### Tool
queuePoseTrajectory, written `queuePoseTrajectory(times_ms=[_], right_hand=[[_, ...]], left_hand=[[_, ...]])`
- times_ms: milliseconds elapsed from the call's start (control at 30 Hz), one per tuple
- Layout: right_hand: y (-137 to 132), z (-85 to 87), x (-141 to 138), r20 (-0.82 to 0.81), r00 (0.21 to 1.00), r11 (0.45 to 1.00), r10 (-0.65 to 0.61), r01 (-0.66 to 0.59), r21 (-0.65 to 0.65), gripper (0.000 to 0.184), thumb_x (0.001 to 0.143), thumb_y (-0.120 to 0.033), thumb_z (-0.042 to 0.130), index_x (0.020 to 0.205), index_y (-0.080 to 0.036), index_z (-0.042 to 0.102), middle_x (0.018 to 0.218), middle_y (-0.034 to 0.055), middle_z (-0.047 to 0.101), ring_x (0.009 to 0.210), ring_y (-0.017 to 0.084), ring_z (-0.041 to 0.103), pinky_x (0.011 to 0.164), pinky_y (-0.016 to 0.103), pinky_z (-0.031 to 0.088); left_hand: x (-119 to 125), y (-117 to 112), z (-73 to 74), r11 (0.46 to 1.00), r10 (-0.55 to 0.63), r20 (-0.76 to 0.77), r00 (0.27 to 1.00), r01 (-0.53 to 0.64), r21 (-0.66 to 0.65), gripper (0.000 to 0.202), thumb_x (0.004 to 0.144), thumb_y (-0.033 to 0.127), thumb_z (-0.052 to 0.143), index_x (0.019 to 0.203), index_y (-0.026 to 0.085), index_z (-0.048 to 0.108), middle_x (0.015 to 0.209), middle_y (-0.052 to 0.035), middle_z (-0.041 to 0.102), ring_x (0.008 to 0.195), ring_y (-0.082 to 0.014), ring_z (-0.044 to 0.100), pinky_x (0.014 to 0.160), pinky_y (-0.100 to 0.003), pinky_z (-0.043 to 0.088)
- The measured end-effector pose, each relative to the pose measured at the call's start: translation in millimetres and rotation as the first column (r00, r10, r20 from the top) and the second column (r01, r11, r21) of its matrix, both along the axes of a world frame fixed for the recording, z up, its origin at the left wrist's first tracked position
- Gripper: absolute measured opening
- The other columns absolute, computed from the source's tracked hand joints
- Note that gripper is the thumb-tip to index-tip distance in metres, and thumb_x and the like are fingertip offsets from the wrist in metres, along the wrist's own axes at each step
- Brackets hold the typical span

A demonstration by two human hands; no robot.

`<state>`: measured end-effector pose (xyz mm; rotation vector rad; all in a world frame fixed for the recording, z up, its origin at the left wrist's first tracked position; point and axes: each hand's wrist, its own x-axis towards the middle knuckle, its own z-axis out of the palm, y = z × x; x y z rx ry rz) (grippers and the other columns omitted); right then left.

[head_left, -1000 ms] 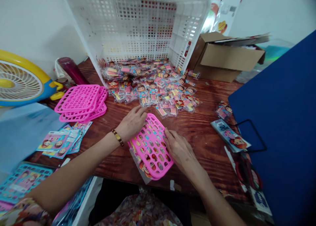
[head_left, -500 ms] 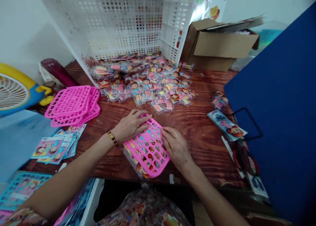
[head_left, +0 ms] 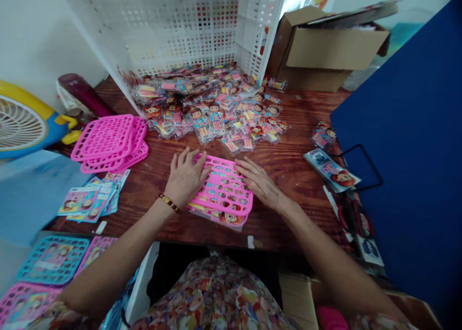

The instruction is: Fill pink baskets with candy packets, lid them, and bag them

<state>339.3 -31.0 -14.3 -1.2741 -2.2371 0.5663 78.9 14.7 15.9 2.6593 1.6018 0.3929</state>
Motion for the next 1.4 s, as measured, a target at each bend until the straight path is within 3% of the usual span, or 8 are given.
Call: queuePoseTrajectory(times_ms=[100,200,367,467,567,967,1200,1400], right_hand=[[4.8,-4.9,0.8,0.016,1.000,0.999,0.004,-0.004,0.033,0.048,0.100,-0.030,0.032,0.145,-0.019,0.043,0.155,0.0059,0.036,0.148,0.020,0.018,0.116,0.046,0.026],[-1.1,-1.9,-2.3,0.104,0.992,0.993,-0.077,0.067,0.100,0.045,0.099,-0.028,0.037,0.142,-0.020,0.048,0.155,0.0051,0.037,0.149,0.022,0.015,0.116,0.050,0.024],[-29.2,28.7,-22.7,0.175,0.984,0.991,-0.028,0.004,0.137,0.039,0.097,-0.035,0.047,0.132,-0.021,0.058,0.141,0.0066,0.055,0.141,0.022,0.035,0.118,0.049,0.022],[-49.1,42.0,-43.1,0.233,0.972,0.988,-0.019,-0.017,0.151,0.062,0.089,-0.052,0.059,0.140,-0.017,0.050,0.147,0.0117,0.047,0.142,0.028,0.032,0.119,0.052,0.019],[-58.4,42.4,-57.3,0.298,0.952,0.984,-0.074,0.022,0.174,0.065,0.089,-0.052,0.060,0.140,-0.013,0.050,0.149,0.0153,0.044,0.142,0.031,0.031,0.118,0.054,0.019],[-55.9,39.3,-79.4,0.491,0.847,0.978,-0.202,0.145,0.151,0.059,0.087,-0.020,0.060,0.143,-0.017,0.044,0.147,0.0156,0.045,0.135,0.031,0.037,0.111,0.051,0.028],[-57.1,56.9,-89.6,0.488,0.861,0.990,-0.142,0.131,0.057,0.060,0.088,-0.041,0.061,0.142,-0.018,0.046,0.150,0.0139,0.042,0.139,0.034,0.032,0.114,0.056,0.021],[-57.3,54.1,-121.2,0.478,0.819,0.946,-0.318,0.245,0.211,0.049,0.095,-0.040,0.052,0.138,-0.017,0.048,0.139,0.0133,0.054,0.130,0.033,0.043,0.112,0.058,0.018]], left_hand=[[-3.3,-1.2,1.9,0.985,-0.174,-0.014,0.985,0.174,0.003,0.046,0.098,0.043,0.039,0.142,0.028,0.046,0.147,-0.0061,0.048,0.145,-0.0327,0.023,0.118,-0.061,0.012],[-5.4,1.2,4.0,0.949,-0.307,-0.017,0.952,0.304,-0.082,0.045,0.099,0.041,0.038,0.142,0.029,0.046,0.151,-0.0045,0.043,0.142,-0.0267,0.032,0.119,-0.053,0.017],[-4.5,3.2,4.3,0.953,-0.291,-0.024,0.956,0.288,-0.095,0.045,0.098,0.043,0.039,0.140,0.027,0.048,0.151,-0.0058,0.044,0.141,-0.0270,0.034,0.118,-0.053,0.020],[-4.1,2.6,4.6,0.954,-0.290,-0.025,0.957,0.287,-0.093,0.046,0.099,0.043,0.038,0.139,0.025,0.049,0.151,-0.0061,0.044,0.141,-0.0278,0.034,0.118,-0.053,0.020],[-4.7,2.9,5.7,0.951,-0.297,-0.023,0.955,0.294,-0.093,0.045,0.099,0.043,0.038,0.139,0.025,0.049,0.150,-0.0053,0.045,0.140,-0.0275,0.036,0.118,-0.052,0.021],[-7.5,3.2,-2.3,0.947,-0.316,0.047,0.948,0.318,-0.042,0.044,0.098,0.042,0.039,0.137,0.025,0.051,0.149,-0.0060,0.047,0.140,-0.0286,0.035,0.117,-0.053,0.016],[-9.2,10.7,1.4,0.934,-0.315,0.073,0.946,0.323,-0.155,0.045,0.096,0.046,0.043,0.136,0.026,0.052,0.150,-0.0072,0.045,0.139,-0.0309,0.034,0.113,-0.054,0.022],[-10.8,15.8,3.9,0.915,-0.324,0.093,0.942,0.336,-0.221,0.043,0.096,0.036,0.042,0.137,0.027,0.051,0.151,-0.0081,0.043,0.139,-0.0319,0.033,0.111,-0.056,0.024]])
